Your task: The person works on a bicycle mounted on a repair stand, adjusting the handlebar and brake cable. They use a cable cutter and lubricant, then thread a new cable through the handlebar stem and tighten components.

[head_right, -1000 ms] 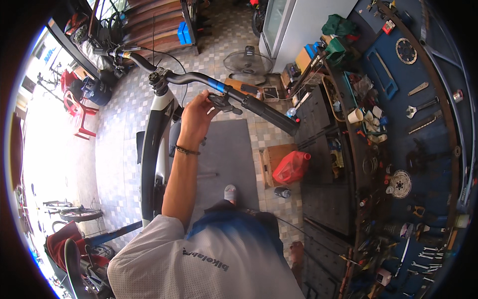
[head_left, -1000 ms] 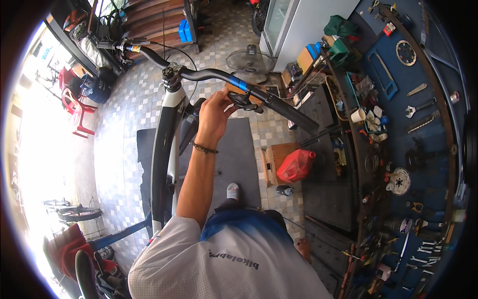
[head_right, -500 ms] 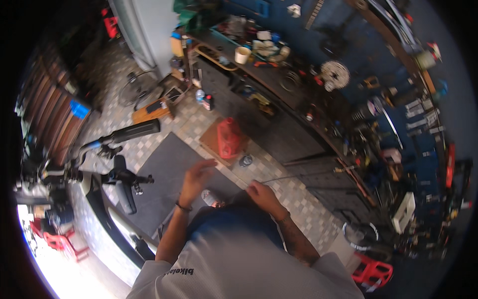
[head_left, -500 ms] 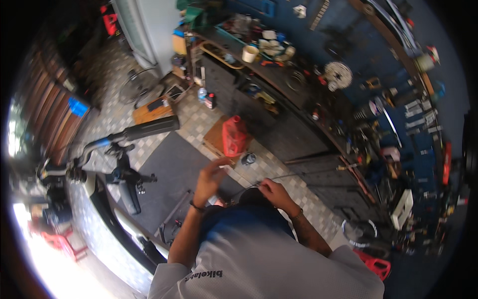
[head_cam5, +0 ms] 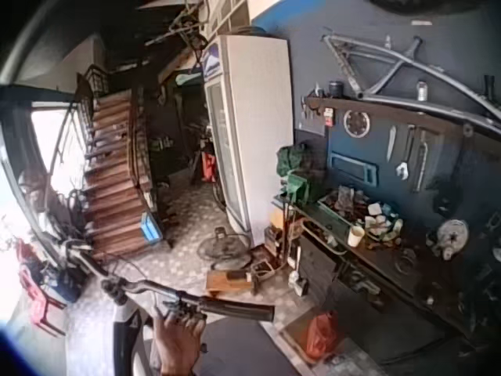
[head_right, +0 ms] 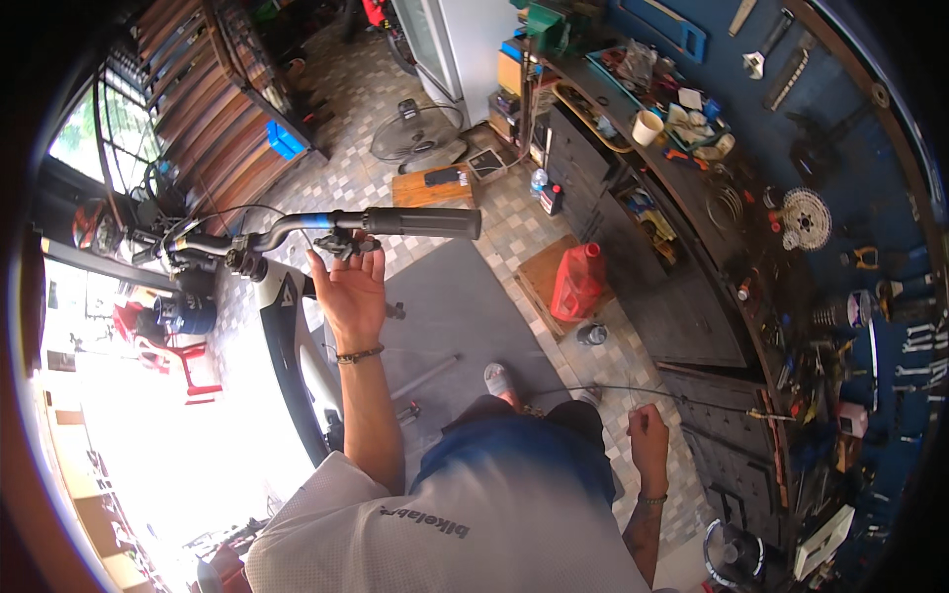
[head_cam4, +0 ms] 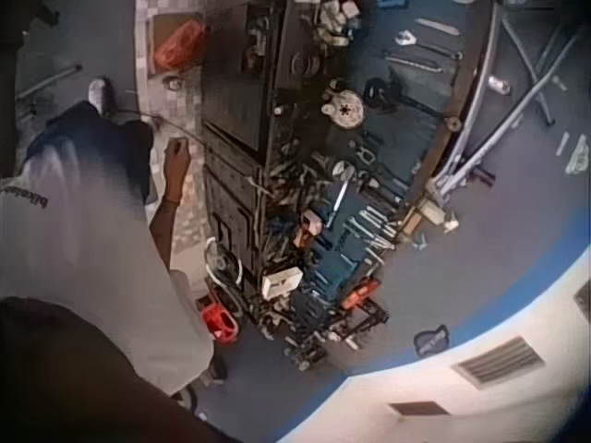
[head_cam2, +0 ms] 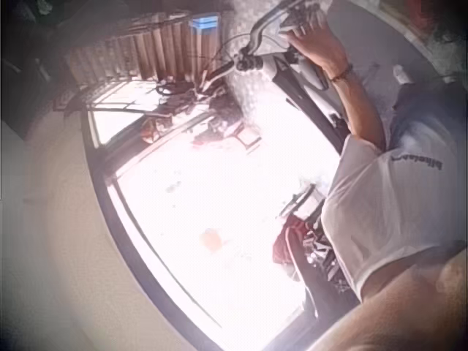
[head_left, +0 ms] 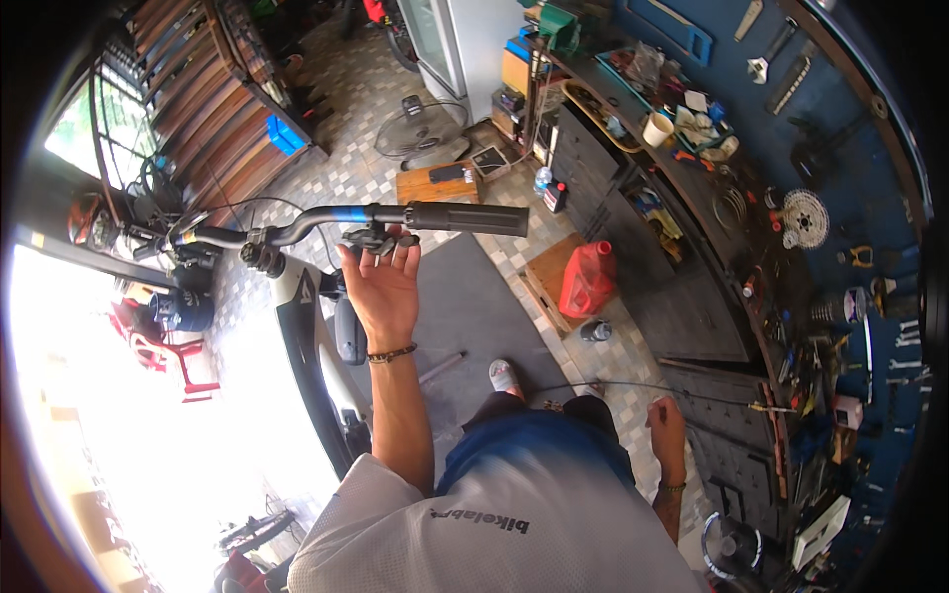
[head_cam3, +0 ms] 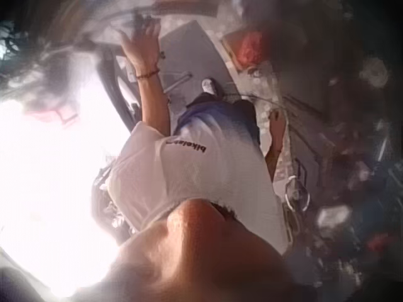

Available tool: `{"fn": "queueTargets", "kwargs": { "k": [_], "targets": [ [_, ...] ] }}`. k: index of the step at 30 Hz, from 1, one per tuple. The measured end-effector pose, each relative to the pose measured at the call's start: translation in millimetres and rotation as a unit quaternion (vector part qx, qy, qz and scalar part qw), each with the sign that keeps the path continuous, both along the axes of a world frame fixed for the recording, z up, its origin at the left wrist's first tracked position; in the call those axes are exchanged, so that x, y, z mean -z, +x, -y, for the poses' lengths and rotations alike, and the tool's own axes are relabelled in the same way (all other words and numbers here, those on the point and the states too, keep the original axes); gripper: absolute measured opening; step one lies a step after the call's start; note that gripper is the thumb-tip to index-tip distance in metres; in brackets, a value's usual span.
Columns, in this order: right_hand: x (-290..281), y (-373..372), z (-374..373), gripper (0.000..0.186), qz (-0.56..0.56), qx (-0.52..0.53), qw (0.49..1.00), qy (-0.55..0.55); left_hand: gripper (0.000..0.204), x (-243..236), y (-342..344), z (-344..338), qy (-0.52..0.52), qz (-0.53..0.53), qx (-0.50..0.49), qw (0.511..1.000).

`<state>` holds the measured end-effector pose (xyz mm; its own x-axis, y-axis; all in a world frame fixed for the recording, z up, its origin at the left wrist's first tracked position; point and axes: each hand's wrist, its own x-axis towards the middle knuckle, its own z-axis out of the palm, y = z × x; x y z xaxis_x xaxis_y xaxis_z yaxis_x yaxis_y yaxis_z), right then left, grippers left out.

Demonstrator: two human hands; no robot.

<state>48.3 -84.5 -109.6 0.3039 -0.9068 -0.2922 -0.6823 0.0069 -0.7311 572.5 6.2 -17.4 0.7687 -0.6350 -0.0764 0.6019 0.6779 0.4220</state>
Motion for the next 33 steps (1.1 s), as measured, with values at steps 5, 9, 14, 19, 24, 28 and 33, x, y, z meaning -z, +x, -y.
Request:
{"fn": "queueTargets", "kwargs": {
  "k": [5, 9, 14, 19, 24, 28, 33],
  "targets": [
    [-2, 23, 9, 0.022, -0.013, -0.048, 0.999, -0.006, 0.034, -13, 4, -15, 0.172, 0.087, -0.014, 0.981],
    [5, 29, 17, 0.021, -0.008, -0.076, 0.997, -0.011, 0.027, -17, 3, -18, 0.138, 0.058, -0.003, 0.989],
    [8, 30, 25, 0.019, -0.018, -0.084, 0.996, 0.006, 0.028, -21, 5, -18, 0.132, 0.040, 0.001, 0.990],
    [2, 37, 24, 0.020, -0.021, -0.088, 0.996, -0.008, 0.029, -13, 8, -20, 0.129, 0.052, 0.009, 0.990],
    [4, 46, 18, 0.022, -0.011, -0.086, 0.996, -0.002, 0.031, -20, 4, -17, 0.155, 0.051, -0.007, 0.987],
    [4, 50, 15, 0.022, -0.026, -0.092, 0.995, -0.010, 0.031, -23, 3, -20, 0.156, 0.047, 0.002, 0.987],
    [-7, 57, 11, 0.022, -0.043, -0.087, 0.995, 0.011, 0.031, -21, 1, -17, 0.141, 0.063, -0.010, 0.988]
  ]
}}
